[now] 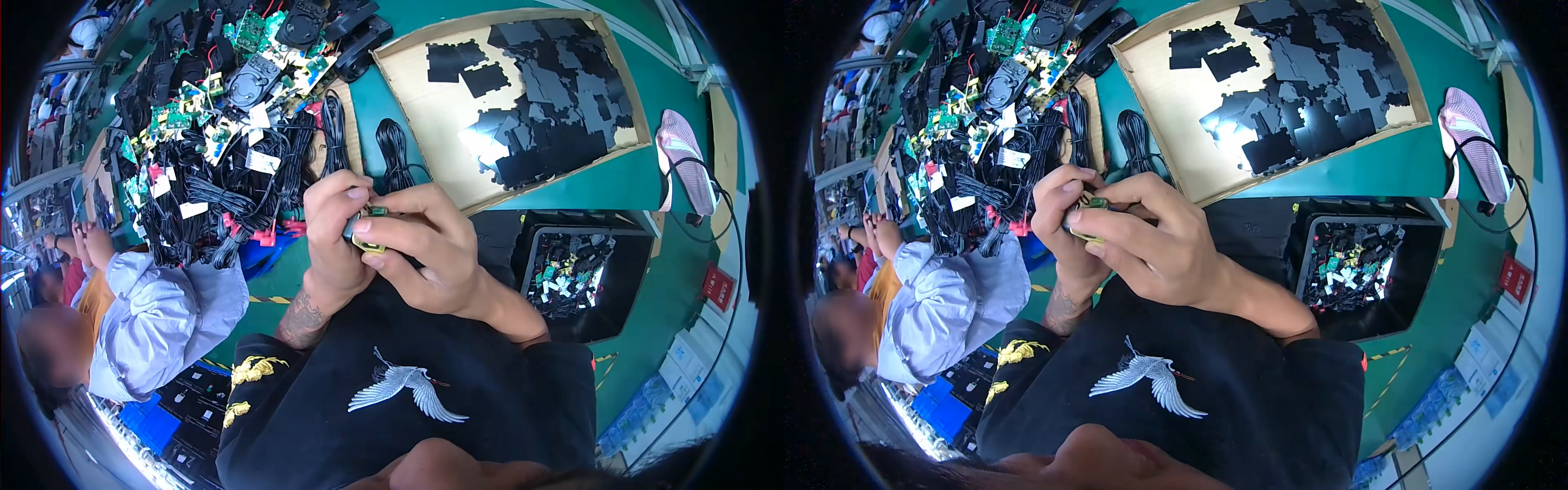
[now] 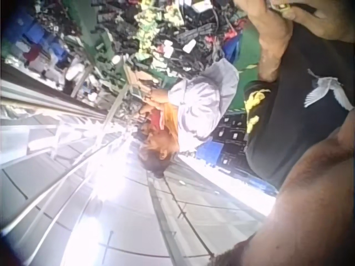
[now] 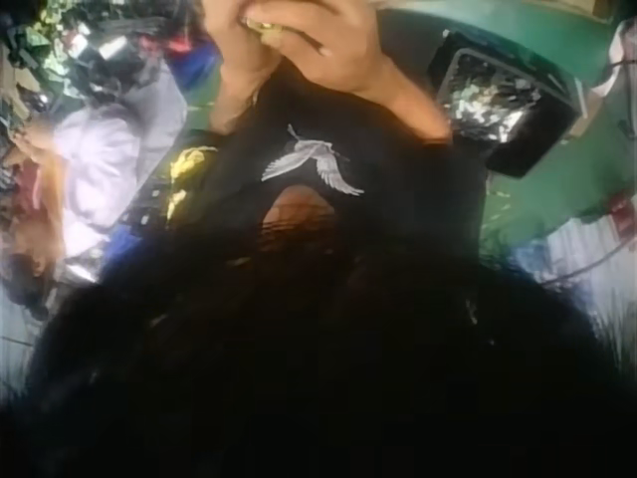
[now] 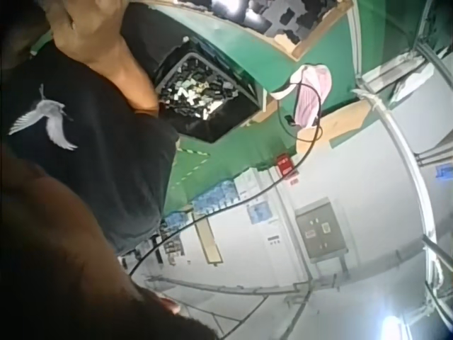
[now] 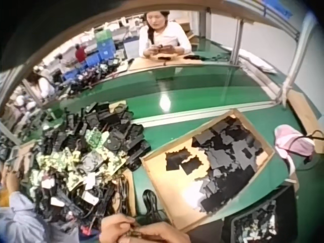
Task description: Assembling electronic components onto circuit boards at a manual assembly station.
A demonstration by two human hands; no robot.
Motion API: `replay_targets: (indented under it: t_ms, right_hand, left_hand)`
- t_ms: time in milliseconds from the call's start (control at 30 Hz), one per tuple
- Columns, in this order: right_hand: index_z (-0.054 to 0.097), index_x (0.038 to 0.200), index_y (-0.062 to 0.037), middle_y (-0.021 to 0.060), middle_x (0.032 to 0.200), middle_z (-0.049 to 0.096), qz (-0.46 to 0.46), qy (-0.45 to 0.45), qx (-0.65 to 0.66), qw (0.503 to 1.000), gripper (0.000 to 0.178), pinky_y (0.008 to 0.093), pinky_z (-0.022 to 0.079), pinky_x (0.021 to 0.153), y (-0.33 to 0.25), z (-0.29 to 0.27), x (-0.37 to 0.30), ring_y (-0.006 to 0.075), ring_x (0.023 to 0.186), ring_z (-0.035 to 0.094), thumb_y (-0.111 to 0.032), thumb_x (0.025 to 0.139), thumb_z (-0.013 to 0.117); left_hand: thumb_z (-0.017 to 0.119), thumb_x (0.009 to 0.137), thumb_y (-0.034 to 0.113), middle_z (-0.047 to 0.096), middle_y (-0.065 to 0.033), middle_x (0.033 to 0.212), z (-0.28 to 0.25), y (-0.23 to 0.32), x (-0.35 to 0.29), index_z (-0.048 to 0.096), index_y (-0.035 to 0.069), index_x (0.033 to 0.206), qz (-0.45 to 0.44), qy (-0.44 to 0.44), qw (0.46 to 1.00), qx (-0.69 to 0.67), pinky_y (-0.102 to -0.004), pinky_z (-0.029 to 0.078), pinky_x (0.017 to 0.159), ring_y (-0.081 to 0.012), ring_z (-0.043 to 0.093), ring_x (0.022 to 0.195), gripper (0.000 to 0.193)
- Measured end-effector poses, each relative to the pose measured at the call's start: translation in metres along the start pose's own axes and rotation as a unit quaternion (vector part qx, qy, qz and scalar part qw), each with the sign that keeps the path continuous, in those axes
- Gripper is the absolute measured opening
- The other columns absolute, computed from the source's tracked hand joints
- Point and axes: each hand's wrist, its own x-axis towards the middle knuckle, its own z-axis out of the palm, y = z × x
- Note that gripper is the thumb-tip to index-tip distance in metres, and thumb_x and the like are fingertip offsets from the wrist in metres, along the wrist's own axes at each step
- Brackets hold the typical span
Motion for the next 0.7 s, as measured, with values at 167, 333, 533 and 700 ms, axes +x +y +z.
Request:
replay_targets:
  t_ms: [167,333,533,700]
  right_hand:
    - [0.070,0.119,-0.0023,0.0180,0.112,0.066,0.006,-0.010,-0.008,1.000,0.028,0.0319,0.057,0.075,-0.005,-0.001,0.002,0.0251,0.090,0.069,-0.008,0.092,0.075]
    - [0.067,0.119,0.0029,0.0189,0.114,0.068,0.044,0.004,0.008,0.999,0.031,0.0369,0.056,0.084,-0.008,-0.004,0.006,0.0306,0.098,0.068,-0.012,0.093,0.075]
    - [0.069,0.117,0.0003,0.0177,0.113,0.068,0.068,-0.064,0.091,0.991,0.029,0.0358,0.056,0.085,-0.004,-0.013,0.008,0.0296,0.098,0.068,-0.012,0.091,0.076]
    - [0.071,0.114,-0.0036,0.0162,0.113,0.067,0.025,0.001,-0.034,0.999,0.028,0.0375,0.057,0.081,-0.006,-0.005,0.005,0.0307,0.095,0.068,-0.008,0.088,0.078]
  left_hand:
    - [0.073,0.094,0.009,0.056,-0.0205,0.119,-0.001,0.001,-0.001,0.044,0.005,0.126,-0.002,0.022,1.000,-0.010,-0.0355,0.055,0.079,-0.0282,0.062,0.097,0.043]
    - [0.076,0.093,0.012,0.055,-0.0209,0.121,-0.005,-0.002,-0.005,0.042,0.005,0.127,0.053,0.019,0.995,0.078,-0.0364,0.057,0.076,-0.0280,0.063,0.092,0.049]
    - [0.080,0.088,0.007,0.055,-0.0205,0.120,-0.007,-0.012,-0.006,0.042,0.007,0.128,0.083,0.019,0.996,0.016,-0.0395,0.058,0.073,-0.0283,0.064,0.087,0.055]
    - [0.080,0.091,0.016,0.056,-0.0215,0.119,-0.002,-0.008,-0.002,0.037,0.007,0.129,0.050,0.024,0.996,0.065,-0.0352,0.059,0.074,-0.0270,0.063,0.093,0.058]
